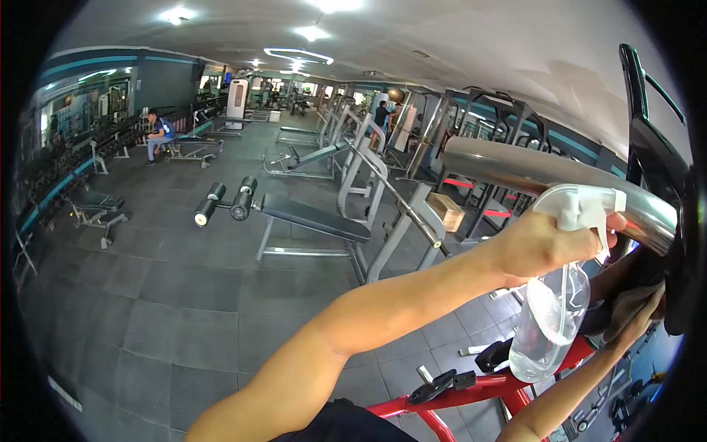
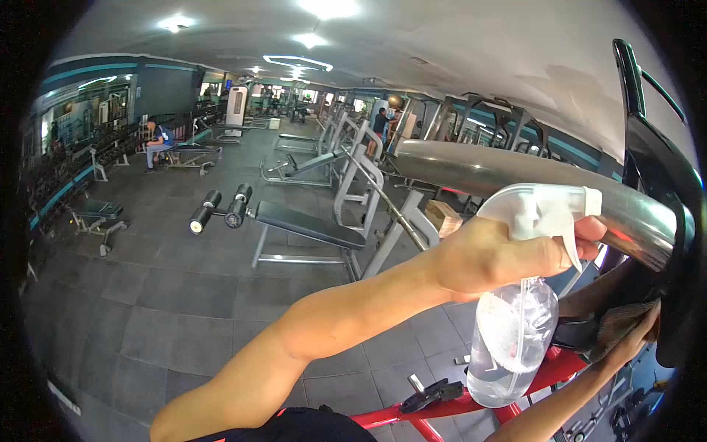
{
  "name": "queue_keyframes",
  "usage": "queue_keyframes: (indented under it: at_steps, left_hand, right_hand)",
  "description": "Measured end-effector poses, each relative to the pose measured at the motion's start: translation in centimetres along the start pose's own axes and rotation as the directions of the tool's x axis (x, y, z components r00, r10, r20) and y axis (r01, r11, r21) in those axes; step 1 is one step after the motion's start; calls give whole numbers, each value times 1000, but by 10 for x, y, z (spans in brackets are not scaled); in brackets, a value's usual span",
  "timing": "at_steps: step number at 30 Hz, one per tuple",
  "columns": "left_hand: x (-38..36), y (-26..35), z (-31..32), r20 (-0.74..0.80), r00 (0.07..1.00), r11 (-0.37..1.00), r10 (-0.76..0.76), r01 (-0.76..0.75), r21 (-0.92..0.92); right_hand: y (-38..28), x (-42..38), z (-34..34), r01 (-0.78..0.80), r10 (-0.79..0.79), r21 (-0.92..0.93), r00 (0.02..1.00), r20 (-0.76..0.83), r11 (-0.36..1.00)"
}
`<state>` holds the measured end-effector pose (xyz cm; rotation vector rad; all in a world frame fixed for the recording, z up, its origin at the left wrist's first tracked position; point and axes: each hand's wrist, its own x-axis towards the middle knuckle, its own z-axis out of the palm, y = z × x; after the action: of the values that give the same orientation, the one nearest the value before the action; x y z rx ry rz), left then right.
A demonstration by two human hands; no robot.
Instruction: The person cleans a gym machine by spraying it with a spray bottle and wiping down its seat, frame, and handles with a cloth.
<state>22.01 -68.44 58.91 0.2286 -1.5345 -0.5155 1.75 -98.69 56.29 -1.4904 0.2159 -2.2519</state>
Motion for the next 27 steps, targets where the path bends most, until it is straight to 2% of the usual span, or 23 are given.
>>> queue_keyframes:
  at_steps: [2,4,5,7,9,10,12,14,15,16,19,20,21,22,23,25,27]
  left_hand:
    - [2,4,3,-14,1000,1000,-1,1,-9]
    - [6,6,6,-19,1000,1000,9,-9,-7]
    - [8,6,7,-22,1000,1000,20,-20,6]
    - [18,8,6,-14,1000,999,27,-26,29]
    - [27,6,6,-16,999,999,34,-33,27]
    - [33,6,6,-3,999,999,52,-52,7]
    - [43,5,4,-12,999,999,53,-53,6]
    - [50,3,7,-54,998,998,28,-31,-54]
    - [57,0,1,-15,998,998,54,-54,-14]
    - [59,-4,-7,29,994,979,109,-112,172]
    - [56,2,-14,-16,997,972,73,-67,224]
    - [57,1,-16,-31,998,978,48,-40,203]
    - [58,1,-16,-41,999,986,19,-12,163]
    - [61,-1,-13,-44,999,994,-14,19,106]
    - [61,3,-8,-50,998,998,-43,46,53]
    - [55,10,-5,-58,995,996,-86,85,-24]
    - [56,17,-8,-72,991,992,-116,112,-60]
  right_hand:
    - [30,-35,-2,-106,134,204,982,-130,973]
    - [82,-102,-1,-110,112,25,936,-335,994]
    - [99,-126,10,164,-194,-112,906,-375,980]
    - [89,-117,9,42,-82,-112,918,-387,993]
    - [61,-65,-16,-75,65,-96,992,-108,993]
    - [36,-47,-13,-222,219,-28,972,-81,975]
    - [14,-39,1,-257,265,87,960,-95,962]
    - [72,-50,9,-26,60,161,976,-210,987]
    - [99,-75,8,2,-10,-40,980,-199,999]
    - [132,-111,-2,26,-75,-260,980,-183,965]
    - [203,-216,-41,30,-40,-333,999,-22,942]
    - [205,-247,-54,-459,435,-109,880,-190,882]
    - [208,-276,-68,-764,793,239,526,-307,600]
    - [199,-290,-79,-701,894,560,290,-342,442]
    - [187,-298,-84,-553,901,711,267,-342,434]
    - [156,-294,-92,-594,880,663,188,-436,456]
    - [144,-268,-85,-473,704,526,542,-459,707]
